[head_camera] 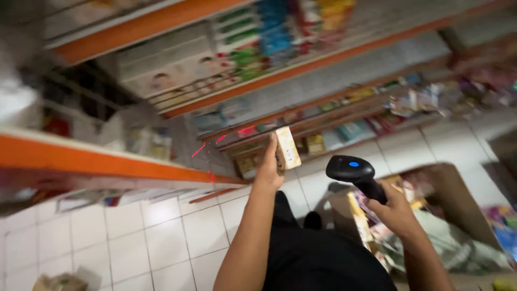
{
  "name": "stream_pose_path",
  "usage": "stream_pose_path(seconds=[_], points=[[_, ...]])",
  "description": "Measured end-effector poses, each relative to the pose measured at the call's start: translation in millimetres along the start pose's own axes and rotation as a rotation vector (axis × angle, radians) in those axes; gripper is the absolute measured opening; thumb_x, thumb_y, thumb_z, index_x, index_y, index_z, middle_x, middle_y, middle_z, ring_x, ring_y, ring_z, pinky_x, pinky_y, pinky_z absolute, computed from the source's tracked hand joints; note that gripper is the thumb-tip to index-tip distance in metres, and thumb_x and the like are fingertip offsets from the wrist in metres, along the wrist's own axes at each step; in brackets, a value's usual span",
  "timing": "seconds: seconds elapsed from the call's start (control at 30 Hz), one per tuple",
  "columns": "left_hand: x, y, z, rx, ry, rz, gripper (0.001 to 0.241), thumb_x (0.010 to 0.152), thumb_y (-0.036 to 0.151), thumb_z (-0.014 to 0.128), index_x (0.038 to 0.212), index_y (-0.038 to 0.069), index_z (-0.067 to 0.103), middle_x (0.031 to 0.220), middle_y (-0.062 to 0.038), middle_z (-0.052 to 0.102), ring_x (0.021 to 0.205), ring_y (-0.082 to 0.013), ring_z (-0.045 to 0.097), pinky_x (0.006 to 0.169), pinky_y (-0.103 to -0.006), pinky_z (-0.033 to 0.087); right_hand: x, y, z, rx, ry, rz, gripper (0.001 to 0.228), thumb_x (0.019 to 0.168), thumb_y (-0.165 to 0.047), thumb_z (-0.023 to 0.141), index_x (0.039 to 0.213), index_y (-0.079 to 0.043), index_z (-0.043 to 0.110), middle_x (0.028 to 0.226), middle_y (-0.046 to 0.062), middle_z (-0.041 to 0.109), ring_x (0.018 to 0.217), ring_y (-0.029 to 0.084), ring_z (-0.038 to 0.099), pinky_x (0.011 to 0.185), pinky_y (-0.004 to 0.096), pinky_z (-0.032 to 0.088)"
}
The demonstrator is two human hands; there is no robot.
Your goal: The person wipes soap boxes with a cloth, scans their barcodes with a handheld scanner, and places them onto a shelf in a store.
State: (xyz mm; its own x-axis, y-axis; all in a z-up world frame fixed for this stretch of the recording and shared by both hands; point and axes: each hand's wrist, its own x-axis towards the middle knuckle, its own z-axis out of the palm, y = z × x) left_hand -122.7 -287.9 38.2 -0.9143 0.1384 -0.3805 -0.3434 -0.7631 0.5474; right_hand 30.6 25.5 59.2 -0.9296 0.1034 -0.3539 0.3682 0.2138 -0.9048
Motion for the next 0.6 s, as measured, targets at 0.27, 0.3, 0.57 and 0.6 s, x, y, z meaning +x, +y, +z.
stream_pose_path(seconds=[0.27, 0.3, 0.57, 0.6], points=[[-29, -22, 59, -0.069, -0.098, -0.056, 0.040, 0.092, 0.028, 0.072, 0.127, 0.011, 0.062, 0.108, -0.012, 0.073, 0.100, -0.0301, 0.071, 0.089, -0.0489, 0.060, -51, -54, -12, 0.078, -0.041, -0.011, 0.048, 0.073, -0.005, 0.073, 0.120, -0.002, 0.064, 0.079, 0.004, 0.065, 0.065, 0.012, 0.062, 0.058, 0.029, 0.053], [-29, -22, 60, -0.112, -0.078, -0.085, 0.039, 0.094, 0.031, 0.072, 0.126, 0.011, 0.062, 0.108, -0.010, 0.072, 0.100, -0.0291, 0.071, 0.089, -0.0491, 0.061, -52, -59, -10, 0.075, -0.035, -0.011, 0.048, 0.074, -0.006, 0.074, 0.121, -0.003, 0.064, 0.076, 0.004, 0.064, 0.063, 0.012, 0.061, 0.056, 0.030, 0.052], [-42, -6, 6, -0.171, -0.182, -0.214, 0.059, 0.098, 0.063, 0.062, 0.117, 0.007, 0.067, 0.093, -0.013, 0.072, 0.073, -0.0318, 0.074, 0.060, -0.0453, 0.060, -46, -75, 17, 0.090, -0.121, -0.031, 0.037, 0.078, -0.011, 0.077, 0.112, -0.002, 0.067, 0.071, 0.003, 0.064, 0.057, 0.009, 0.056, 0.047, 0.026, 0.043], [-45, -1, -1, -0.165, -0.259, -0.204, 0.058, 0.101, 0.060, 0.062, 0.119, 0.005, 0.066, 0.096, -0.014, 0.072, 0.075, -0.0316, 0.073, 0.061, -0.0458, 0.059, -41, -78, 20, 0.071, -0.137, -0.037, 0.036, 0.078, -0.011, 0.077, 0.111, -0.002, 0.068, 0.070, 0.003, 0.063, 0.056, 0.009, 0.056, 0.047, 0.026, 0.043]])
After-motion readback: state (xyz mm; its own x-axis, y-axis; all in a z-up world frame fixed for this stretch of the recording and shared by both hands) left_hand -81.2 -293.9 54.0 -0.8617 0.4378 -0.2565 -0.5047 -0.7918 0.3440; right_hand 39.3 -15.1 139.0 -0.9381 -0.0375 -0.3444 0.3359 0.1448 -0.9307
